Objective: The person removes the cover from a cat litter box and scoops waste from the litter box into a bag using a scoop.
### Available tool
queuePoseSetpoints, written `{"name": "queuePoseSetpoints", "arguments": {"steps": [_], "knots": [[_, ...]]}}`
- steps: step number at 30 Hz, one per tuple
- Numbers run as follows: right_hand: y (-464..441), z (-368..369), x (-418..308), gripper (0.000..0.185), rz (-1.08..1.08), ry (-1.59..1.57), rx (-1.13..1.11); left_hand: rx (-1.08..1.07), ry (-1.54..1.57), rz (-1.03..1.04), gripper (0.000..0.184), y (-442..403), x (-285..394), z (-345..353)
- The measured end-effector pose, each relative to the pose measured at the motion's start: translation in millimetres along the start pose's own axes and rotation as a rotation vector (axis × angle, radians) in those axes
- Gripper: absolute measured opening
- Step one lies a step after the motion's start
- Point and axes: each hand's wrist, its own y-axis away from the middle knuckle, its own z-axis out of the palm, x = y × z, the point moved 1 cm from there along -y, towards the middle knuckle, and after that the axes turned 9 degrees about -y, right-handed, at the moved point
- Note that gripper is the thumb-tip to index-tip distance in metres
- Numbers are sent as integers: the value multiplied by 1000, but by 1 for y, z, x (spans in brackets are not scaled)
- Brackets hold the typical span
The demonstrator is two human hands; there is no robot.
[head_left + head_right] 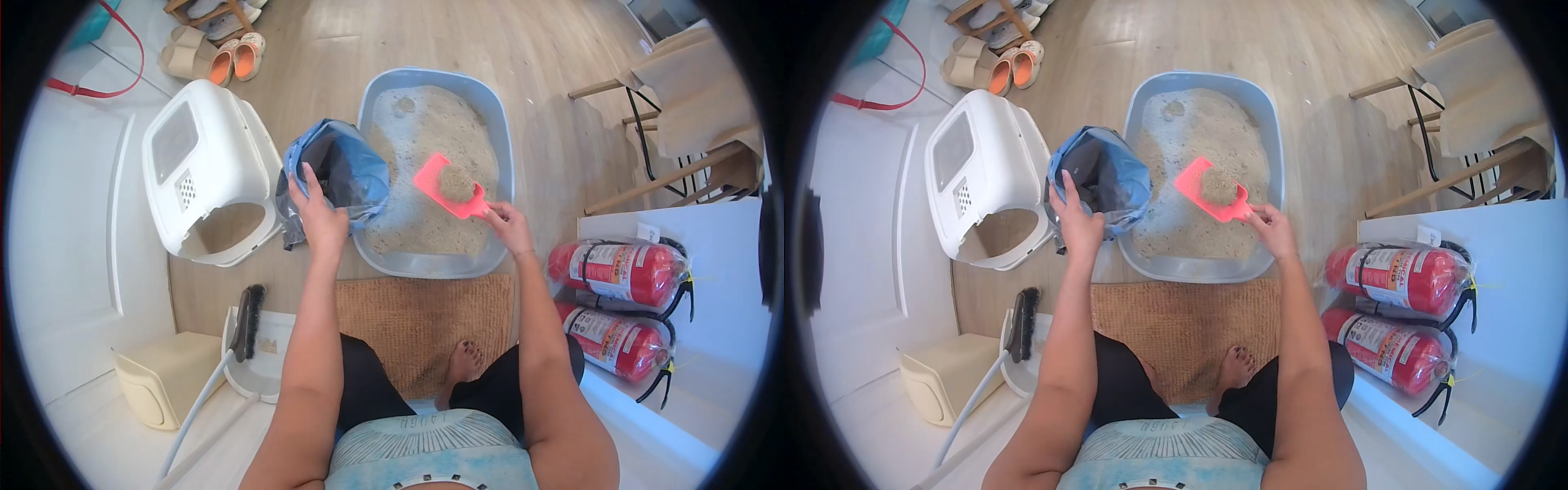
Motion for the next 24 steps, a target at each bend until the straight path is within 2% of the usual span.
{"name": "queuePoseSetpoints", "arguments": {"steps": [2,4,5,9,11,14,17,19,21,23,24], "knots": [[-1,-1,-11,30,-17,66,-31,14,-25,28,95,0,-2,1],[2,-1,-46,36,-83,310,-138,19,-22,33,95,0,-3,1],[7,5,-73,36,-81,312,-140,23,-16,44,95,0,-2,1],[19,77,-178,24,-394,898,-229,11,-30,25,95,1,4,1],[24,116,-217,20,-391,1098,-348,-7,-7,-7,95,0,5,-1],[9,152,-224,18,-428,1229,-373,44,-76,35,95,-1,-2,6],[5,137,-220,19,-343,1070,-263,28,-56,9,94,0,4,1],[5,100,-209,25,-313,909,-263,20,-49,0,94,0,2,2],[17,52,-188,31,-151,801,-178,9,-39,0,94,-2,0,1],[24,5,-130,32,-161,722,-46,17,-47,7,95,-1,-1,2],[25,-17,-93,30,-41,755,-40,35,-53,29,95,-2,-1,3]]}}
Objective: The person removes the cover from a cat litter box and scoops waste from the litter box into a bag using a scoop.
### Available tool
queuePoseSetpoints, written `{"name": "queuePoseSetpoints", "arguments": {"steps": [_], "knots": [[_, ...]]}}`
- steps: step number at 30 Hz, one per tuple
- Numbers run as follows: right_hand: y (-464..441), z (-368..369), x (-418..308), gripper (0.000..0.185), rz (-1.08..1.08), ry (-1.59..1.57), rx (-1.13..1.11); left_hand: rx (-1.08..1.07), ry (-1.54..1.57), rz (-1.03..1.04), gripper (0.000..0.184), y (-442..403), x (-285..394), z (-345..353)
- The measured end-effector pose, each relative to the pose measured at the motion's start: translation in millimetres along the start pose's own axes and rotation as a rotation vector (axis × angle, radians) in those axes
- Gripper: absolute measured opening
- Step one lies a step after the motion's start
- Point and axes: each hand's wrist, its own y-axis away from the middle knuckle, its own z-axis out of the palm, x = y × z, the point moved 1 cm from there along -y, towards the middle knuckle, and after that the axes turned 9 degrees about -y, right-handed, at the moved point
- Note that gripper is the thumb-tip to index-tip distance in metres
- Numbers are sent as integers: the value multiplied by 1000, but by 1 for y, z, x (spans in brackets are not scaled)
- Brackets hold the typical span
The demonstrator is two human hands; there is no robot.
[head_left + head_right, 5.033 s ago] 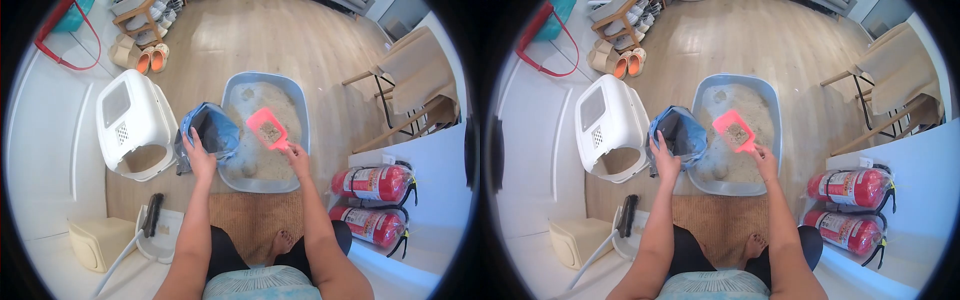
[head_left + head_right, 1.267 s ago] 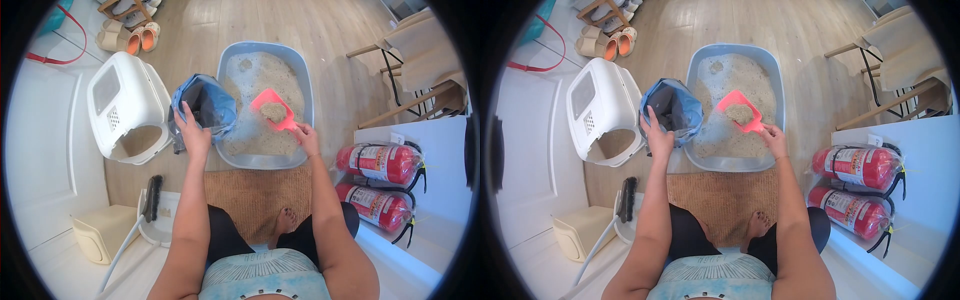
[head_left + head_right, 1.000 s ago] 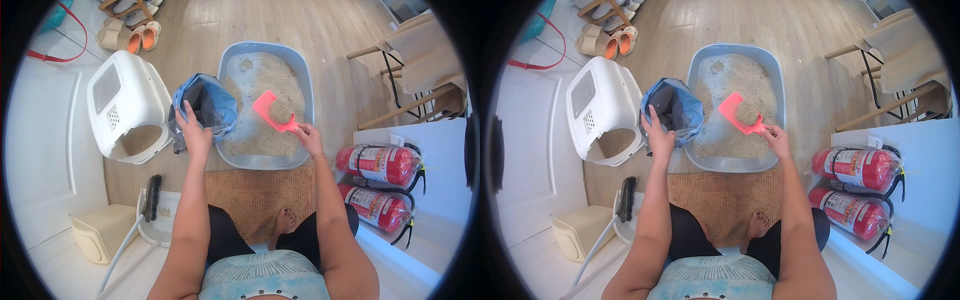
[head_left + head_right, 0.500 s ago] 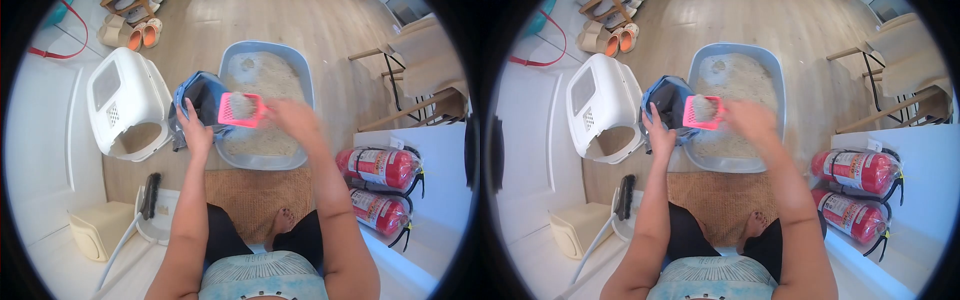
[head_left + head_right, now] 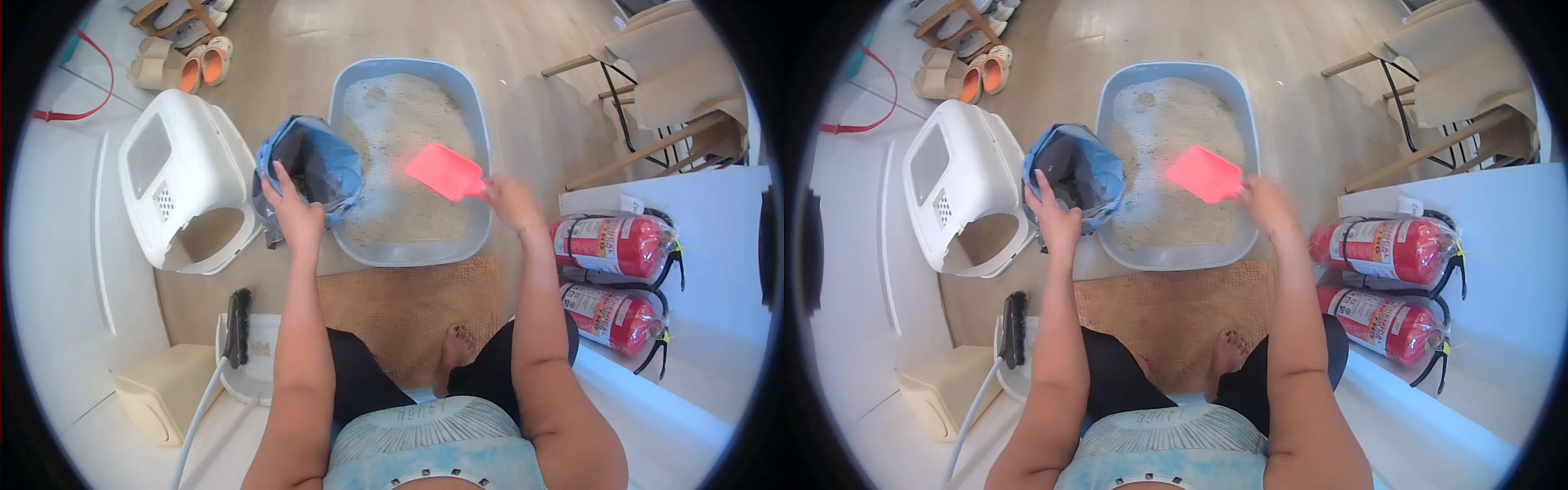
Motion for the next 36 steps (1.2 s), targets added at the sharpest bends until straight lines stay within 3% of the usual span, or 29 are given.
{"name": "queuePoseSetpoints", "arguments": {"steps": [3,6,9,11,20,36], "knots": [[28,43,62,30,191,47,-20,-23,24,-34,94,-2,5,-1],[36,85,75,29,315,192,-157,-22,42,-23,94,-4,5,2],[31,115,68,28,349,41,-94,-32,57,-16,93,-3,5,4],[21,125,62,27,460,-103,70,-12,3,14,94,-3,2,7],[-22,176,89,35,322,-345,415,-32,-4,38,98,4,-4,4],[54,166,85,42,356,-681,389,-12,-7,31,98,2,-3,4]]}}
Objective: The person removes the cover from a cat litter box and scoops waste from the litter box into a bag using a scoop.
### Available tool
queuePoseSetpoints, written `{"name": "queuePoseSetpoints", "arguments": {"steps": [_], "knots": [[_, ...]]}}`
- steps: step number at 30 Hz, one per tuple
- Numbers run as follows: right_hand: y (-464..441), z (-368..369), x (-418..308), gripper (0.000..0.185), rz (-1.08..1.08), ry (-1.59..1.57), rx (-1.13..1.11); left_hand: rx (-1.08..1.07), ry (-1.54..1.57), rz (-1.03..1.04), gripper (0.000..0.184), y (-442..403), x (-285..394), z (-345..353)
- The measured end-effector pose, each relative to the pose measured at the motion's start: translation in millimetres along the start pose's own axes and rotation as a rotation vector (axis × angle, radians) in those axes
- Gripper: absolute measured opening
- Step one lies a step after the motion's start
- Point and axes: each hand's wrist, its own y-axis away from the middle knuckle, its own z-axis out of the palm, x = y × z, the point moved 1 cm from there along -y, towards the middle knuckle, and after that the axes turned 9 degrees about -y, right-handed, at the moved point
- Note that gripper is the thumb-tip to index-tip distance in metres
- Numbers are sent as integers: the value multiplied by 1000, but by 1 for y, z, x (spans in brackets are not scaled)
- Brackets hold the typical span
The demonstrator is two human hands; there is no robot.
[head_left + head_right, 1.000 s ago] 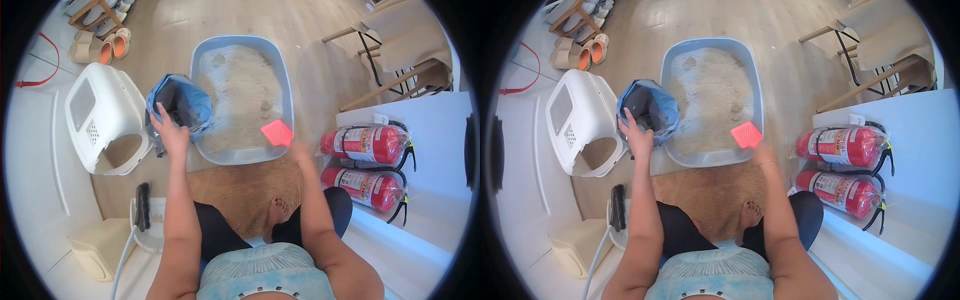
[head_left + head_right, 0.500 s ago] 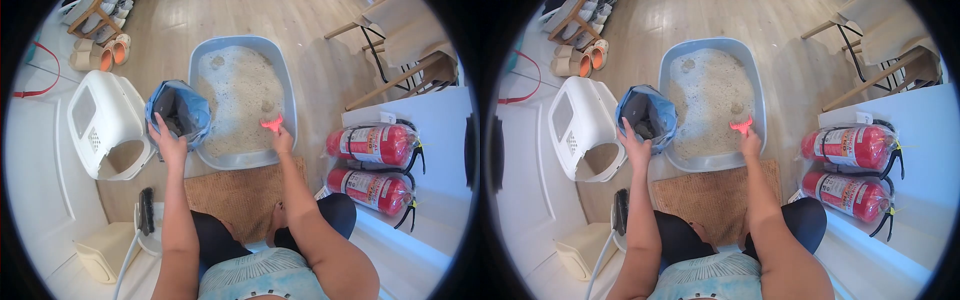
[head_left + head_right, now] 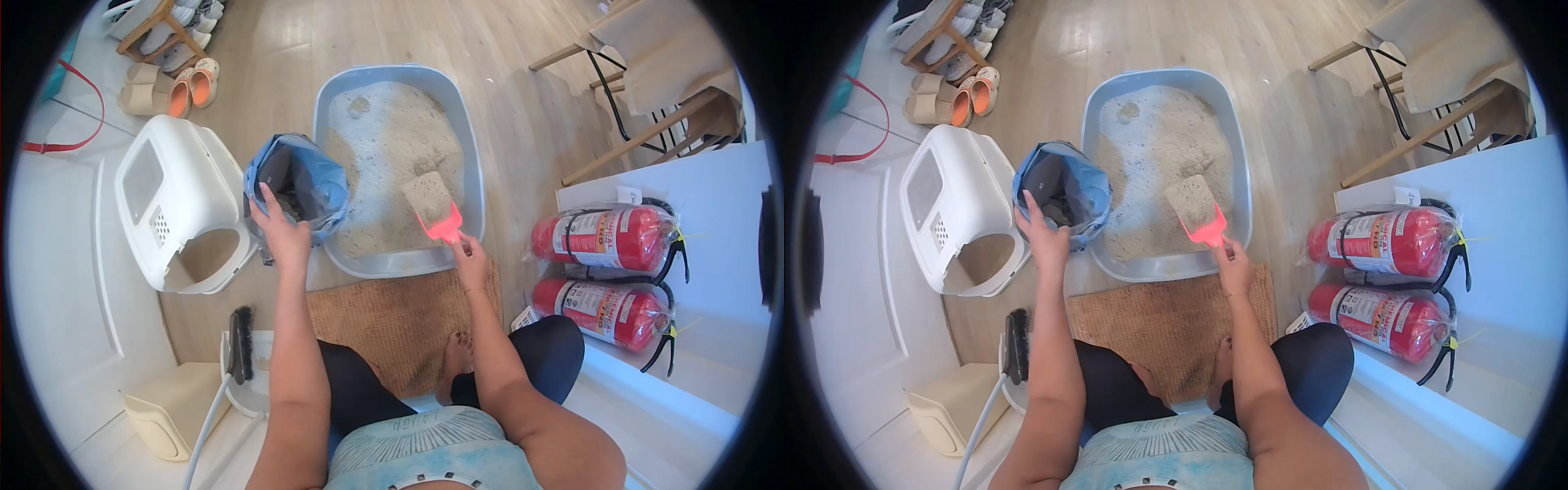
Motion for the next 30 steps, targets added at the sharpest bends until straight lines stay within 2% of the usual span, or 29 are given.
{"name": "queuePoseSetpoints", "arguments": {"steps": [3,5,12,15,17,20,24,26,30], "knots": [[-10,14,1,39,-115,-134,48,2,-10,6,98,0,-1,0],[-17,21,-9,39,-130,-115,-37,6,-13,21,99,0,-2,0],[-26,23,-29,37,-110,-160,-28,0,14,5,98,3,0,-2],[-29,26,-35,36,-131,-104,-90,-11,-9,-2,98,0,1,-1],[-33,29,-30,37,-88,-236,-67,3,-9,-2,97,1,1,-1],[-32,29,-37,37,-188,-79,-112,-3,-21,5,97,1,2,-1],[-32,29,-40,36,-101,-193,-105,-8,-2,-1,97,1,4,-2],[-30,30,-44,36,-215,-21,-132,-13,-9,-5,97,0,3,0],[-30,29,-41,37,-85,-175,-115,4,8,5,97,0,1,0]]}}
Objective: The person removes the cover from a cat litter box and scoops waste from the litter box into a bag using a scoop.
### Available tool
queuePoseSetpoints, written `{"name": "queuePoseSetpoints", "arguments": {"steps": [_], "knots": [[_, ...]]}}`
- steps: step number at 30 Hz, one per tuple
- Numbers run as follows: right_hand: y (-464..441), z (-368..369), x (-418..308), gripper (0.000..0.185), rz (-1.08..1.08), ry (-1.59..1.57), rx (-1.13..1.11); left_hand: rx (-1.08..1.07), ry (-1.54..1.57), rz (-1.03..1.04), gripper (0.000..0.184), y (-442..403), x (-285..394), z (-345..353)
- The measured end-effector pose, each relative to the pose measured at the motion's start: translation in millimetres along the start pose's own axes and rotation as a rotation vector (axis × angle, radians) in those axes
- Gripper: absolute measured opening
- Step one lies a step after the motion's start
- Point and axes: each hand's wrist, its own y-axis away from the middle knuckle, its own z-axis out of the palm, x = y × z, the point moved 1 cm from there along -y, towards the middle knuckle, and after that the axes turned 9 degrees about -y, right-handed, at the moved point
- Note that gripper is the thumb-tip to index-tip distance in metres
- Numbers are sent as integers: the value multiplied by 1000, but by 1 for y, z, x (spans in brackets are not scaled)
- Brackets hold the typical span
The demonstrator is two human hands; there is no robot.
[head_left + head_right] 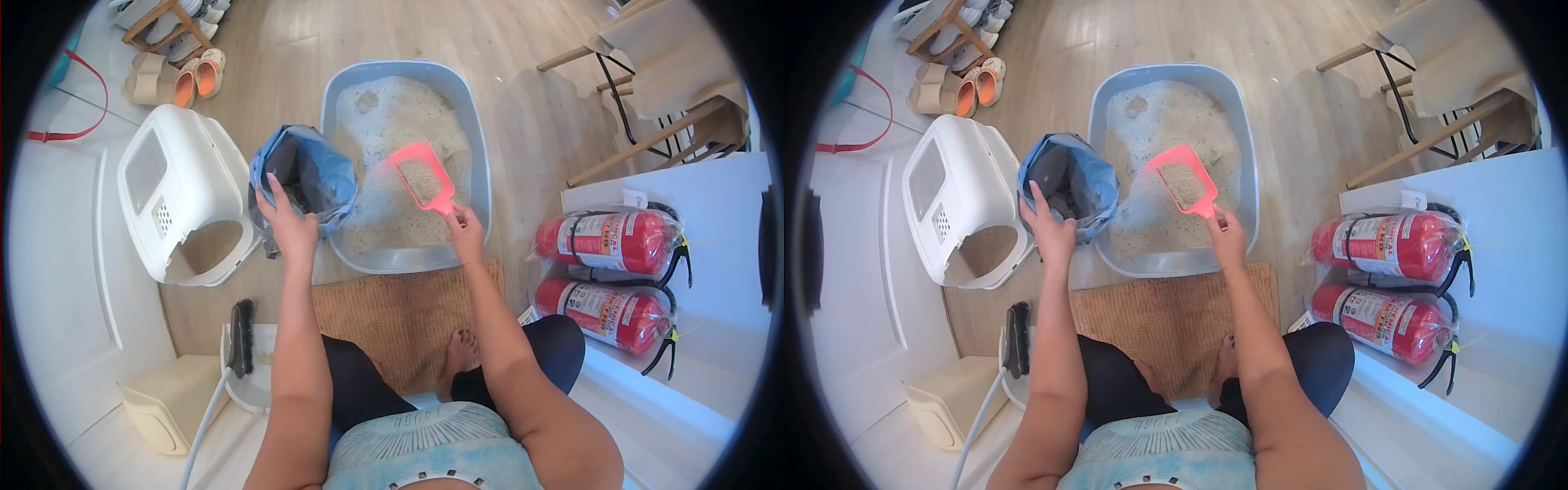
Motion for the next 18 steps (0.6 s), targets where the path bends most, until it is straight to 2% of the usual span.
{"name": "queuePoseSetpoints", "arguments": {"steps": [3,6,8,12,14,18], "knots": [[0,4,0,37,-57,127,-72,-59,17,-19,101,-2,-3,-1],[-1,3,-3,37,18,-17,-16,-66,37,-33,101,-1,-2,-2],[-3,6,1,36,-137,134,-78,-77,35,-31,101,-1,-2,-3],[0,7,-12,37,-14,64,-74,-66,39,-34,101,-1,-2,-4],[1,7,-15,38,-35,248,-119,-68,48,-24,100,-2,-2,-3],[6,0,-30,39,33,271,-124,-58,14,-56,95,-1,2,-5]]}}
